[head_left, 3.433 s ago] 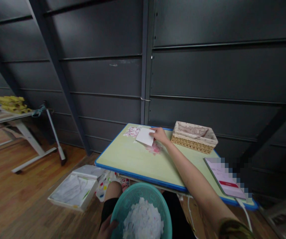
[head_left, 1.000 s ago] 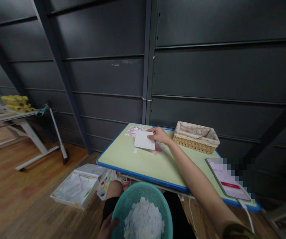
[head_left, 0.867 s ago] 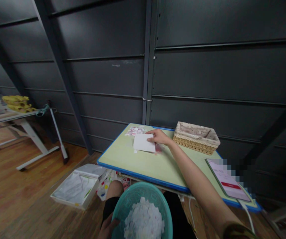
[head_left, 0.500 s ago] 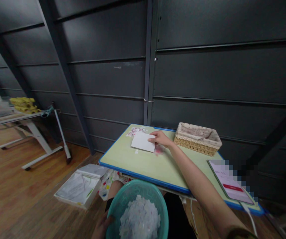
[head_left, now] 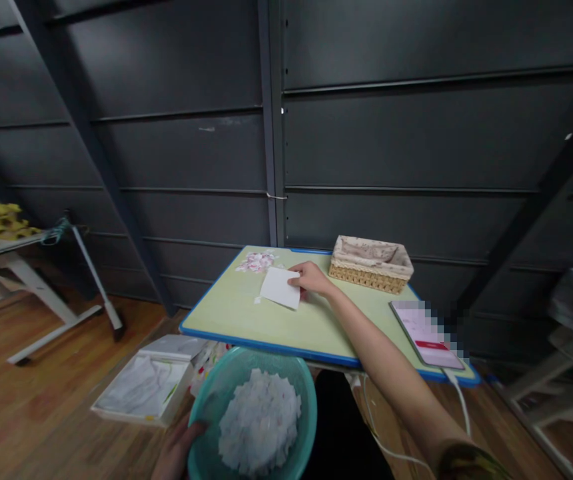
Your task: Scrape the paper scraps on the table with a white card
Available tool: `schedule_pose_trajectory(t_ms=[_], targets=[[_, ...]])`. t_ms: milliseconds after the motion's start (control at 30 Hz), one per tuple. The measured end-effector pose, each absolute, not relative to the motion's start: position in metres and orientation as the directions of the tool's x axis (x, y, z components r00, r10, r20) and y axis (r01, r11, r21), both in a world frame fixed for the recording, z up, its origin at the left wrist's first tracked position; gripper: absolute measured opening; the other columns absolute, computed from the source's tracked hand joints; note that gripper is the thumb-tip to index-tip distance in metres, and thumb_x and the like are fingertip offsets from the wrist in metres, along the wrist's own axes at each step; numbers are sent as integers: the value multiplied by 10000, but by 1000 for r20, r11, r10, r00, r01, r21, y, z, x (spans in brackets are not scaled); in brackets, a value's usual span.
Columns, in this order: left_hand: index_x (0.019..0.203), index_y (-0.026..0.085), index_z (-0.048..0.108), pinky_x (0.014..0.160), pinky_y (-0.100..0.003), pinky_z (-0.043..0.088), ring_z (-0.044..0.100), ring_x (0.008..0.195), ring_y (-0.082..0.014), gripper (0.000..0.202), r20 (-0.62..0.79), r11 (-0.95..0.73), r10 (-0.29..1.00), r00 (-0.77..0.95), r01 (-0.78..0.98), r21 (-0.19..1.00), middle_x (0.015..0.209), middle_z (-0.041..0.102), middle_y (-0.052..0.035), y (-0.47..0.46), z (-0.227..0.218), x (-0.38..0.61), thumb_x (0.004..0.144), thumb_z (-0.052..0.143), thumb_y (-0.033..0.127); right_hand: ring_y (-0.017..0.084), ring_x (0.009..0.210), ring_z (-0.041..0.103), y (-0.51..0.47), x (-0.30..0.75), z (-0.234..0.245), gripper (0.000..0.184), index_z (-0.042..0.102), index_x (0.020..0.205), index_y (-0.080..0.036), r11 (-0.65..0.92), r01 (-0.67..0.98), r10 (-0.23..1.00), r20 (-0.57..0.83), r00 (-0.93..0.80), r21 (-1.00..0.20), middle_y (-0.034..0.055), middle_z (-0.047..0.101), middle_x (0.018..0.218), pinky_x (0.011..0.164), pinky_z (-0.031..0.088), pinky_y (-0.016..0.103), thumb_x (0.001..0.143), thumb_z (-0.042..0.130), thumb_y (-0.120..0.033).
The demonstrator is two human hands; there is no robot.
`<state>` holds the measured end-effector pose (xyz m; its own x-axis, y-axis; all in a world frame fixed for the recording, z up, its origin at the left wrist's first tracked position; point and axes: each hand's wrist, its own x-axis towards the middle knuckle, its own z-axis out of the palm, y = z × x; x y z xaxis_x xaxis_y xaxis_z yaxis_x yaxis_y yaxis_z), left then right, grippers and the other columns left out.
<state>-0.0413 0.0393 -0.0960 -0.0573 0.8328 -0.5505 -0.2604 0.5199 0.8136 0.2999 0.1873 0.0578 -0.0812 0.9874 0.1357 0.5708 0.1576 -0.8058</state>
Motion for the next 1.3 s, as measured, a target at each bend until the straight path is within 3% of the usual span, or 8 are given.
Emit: schedule_pose_trajectory(t_ms=[133, 333, 500, 767, 967, 1133, 1300], targets=[[1041, 200, 649, 908, -404, 490, 632, 1032, -289, 391, -564, 531, 820, -93, -245, 811, 920, 765, -68, 41, -89, -41, 652, 652, 240, 111, 440, 525, 182, 308, 56, 346, 690, 929, -76, 147, 492, 989, 126, -76, -858, 0, 606, 539, 409, 396, 189, 613, 561, -136], [1217, 131, 539, 869, -361, 513, 681, 924, -258, 484, -581, 546, 812, -42, -293, 785, 842, 772, -74, 37, -72, -36, 736, 573, 164, 100, 437, 515, 181, 307, 52, 336, 681, 926, -67, 120, 427, 993, 103, -62, -896, 3, 606, 541, 402, 391, 182, 613, 572, -125], [1312, 263, 451, 829, -327, 530, 689, 906, -217, 591, -563, 525, 826, -38, -312, 792, 932, 766, -18, 34, -70, -38, 744, 591, 179, 97, 448, 524, 180, 311, 54, 331, 673, 919, -67, 103, 379, 993, 71, -98, -920, 8, 612, 551, 412, 404, 180, 606, 599, -144], [1227, 179, 537, 834, -328, 519, 684, 915, -232, 508, -472, 433, 879, -71, -295, 851, 886, 769, -56, 30, -62, -38, 723, 598, 184, 108, 453, 533, 182, 310, 49, 317, 672, 897, -68, 115, 378, 987, 61, -151, -918, 24, 622, 579, 419, 426, 200, 603, 623, -174], [1127, 176, 622, 866, -343, 509, 664, 968, -254, 443, -527, 488, 849, -26, -342, 803, 950, 759, -72, 35, -66, -41, 684, 632, 155, 95, 416, 490, 184, 306, 42, 369, 668, 969, -61, 165, 389, 984, 121, -134, -906, 11, 604, 554, 379, 371, 189, 636, 611, -209], [1219, 218, 558, 853, -314, 515, 668, 963, -220, 529, -545, 488, 836, -67, -363, 794, 1041, 736, -59, 37, -70, -43, 707, 614, 103, 93, 437, 493, 184, 308, 43, 377, 678, 970, -55, 166, 373, 976, 98, -194, -913, 24, 615, 581, 400, 390, 193, 628, 622, -206], [1207, 180, 558, 818, -327, 533, 695, 880, -222, 470, -526, 468, 848, -66, -371, 802, 950, 759, -68, 35, -60, -39, 742, 587, 113, 85, 420, 480, 185, 308, 42, 365, 678, 945, -49, 165, 371, 975, 93, -203, -914, 24, 605, 569, 388, 373, 185, 623, 632, -216]])
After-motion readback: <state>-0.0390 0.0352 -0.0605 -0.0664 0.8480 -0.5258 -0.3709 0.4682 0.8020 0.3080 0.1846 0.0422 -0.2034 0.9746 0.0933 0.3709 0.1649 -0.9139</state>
